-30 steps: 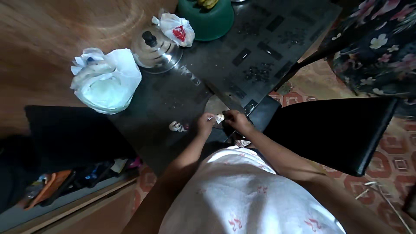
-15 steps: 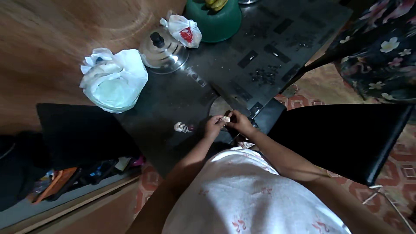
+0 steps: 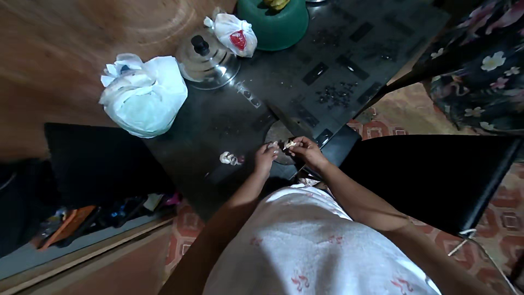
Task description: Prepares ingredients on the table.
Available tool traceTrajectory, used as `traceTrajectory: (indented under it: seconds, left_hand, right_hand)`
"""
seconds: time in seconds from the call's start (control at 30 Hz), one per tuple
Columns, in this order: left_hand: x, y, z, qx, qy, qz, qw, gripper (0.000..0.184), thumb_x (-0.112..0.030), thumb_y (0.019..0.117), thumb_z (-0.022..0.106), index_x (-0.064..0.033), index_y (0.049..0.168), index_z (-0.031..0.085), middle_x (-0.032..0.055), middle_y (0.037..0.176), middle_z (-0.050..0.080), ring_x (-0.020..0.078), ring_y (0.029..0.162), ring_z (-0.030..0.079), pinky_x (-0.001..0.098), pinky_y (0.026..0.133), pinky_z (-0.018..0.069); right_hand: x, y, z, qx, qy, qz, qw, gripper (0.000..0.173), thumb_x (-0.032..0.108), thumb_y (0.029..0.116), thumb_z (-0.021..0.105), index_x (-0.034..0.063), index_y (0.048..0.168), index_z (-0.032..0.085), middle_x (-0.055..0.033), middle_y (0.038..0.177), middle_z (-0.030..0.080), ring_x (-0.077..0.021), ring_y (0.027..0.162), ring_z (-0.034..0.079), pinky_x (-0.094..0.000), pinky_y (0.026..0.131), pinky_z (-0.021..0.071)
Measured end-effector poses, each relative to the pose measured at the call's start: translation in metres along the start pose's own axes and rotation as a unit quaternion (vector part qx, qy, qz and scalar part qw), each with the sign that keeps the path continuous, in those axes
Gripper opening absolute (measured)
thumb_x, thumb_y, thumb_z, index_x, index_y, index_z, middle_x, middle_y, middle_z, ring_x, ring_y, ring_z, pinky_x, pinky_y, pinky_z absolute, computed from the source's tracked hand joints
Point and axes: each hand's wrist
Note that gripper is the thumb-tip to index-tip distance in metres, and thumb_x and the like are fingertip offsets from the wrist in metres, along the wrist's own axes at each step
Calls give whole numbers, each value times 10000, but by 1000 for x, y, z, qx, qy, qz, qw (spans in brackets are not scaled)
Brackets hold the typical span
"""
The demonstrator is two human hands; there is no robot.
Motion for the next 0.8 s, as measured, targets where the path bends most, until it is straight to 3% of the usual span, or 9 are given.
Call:
traceTrajectory:
  seconds: [0.23,0.37,0.43,0.53,0.63,0.73,0.8]
  left_hand:
    - [4,10,-6,19,229,121,966,326,-167,1015,648,-28,1310,651,165,1252,681,225,1107,676,399,995,538]
    - [-2,8,-2,27,303,177,936,410,-192,972,714,-82,1360,641,155,1392,594,259,1258,594,425,1060,503]
    - [-6,2,0,33,280,202,938,360,-229,986,693,-89,1317,671,138,1385,599,239,1258,589,421,1060,499]
    - [-13,-8,3,80,187,125,971,341,-264,1032,628,-22,1270,662,131,1205,687,184,1048,676,377,946,553]
    - [-14,-15,-1,94,49,30,994,351,-164,1052,580,38,1339,582,177,1191,683,197,979,710,345,883,590]
    - [-8,-17,-8,64,-13,24,998,312,-78,1017,616,54,1299,595,167,1154,685,180,959,703,323,877,589]
    - [-7,-19,-12,42,-25,33,998,307,-16,980,645,59,1276,606,170,1162,667,180,953,694,321,879,589]
  right_hand:
    - [5,-3,-8,-38,9,7,999,267,-34,959,645,-29,1204,541,-109,945,669,-180,820,685,-356,813,601]
    - [7,-4,-6,-31,1,2,1000,268,-38,951,658,-37,1199,555,-117,947,679,-189,822,690,-360,815,604]
    - [8,-5,-4,-15,-13,-3,1000,272,-32,953,659,-32,1208,566,-117,963,681,-193,844,697,-369,832,606]
    - [8,-4,0,13,-27,-15,999,259,-13,954,668,-24,1204,601,-114,971,695,-189,863,696,-374,846,602]
    - [12,-4,8,27,-91,-45,994,275,-4,941,685,-13,1211,632,-102,1040,712,-150,911,690,-345,864,586]
    - [18,-6,18,35,-157,-77,984,330,19,916,725,-3,1234,642,-119,1130,693,-159,971,685,-352,897,581]
    - [20,-7,28,30,-169,-86,981,325,75,903,769,7,1200,657,-103,1061,705,-142,887,687,-337,840,590]
Point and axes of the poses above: each hand's wrist, its own y-axis towards the middle knuckle, its own z-axis out of the palm, x = y × z
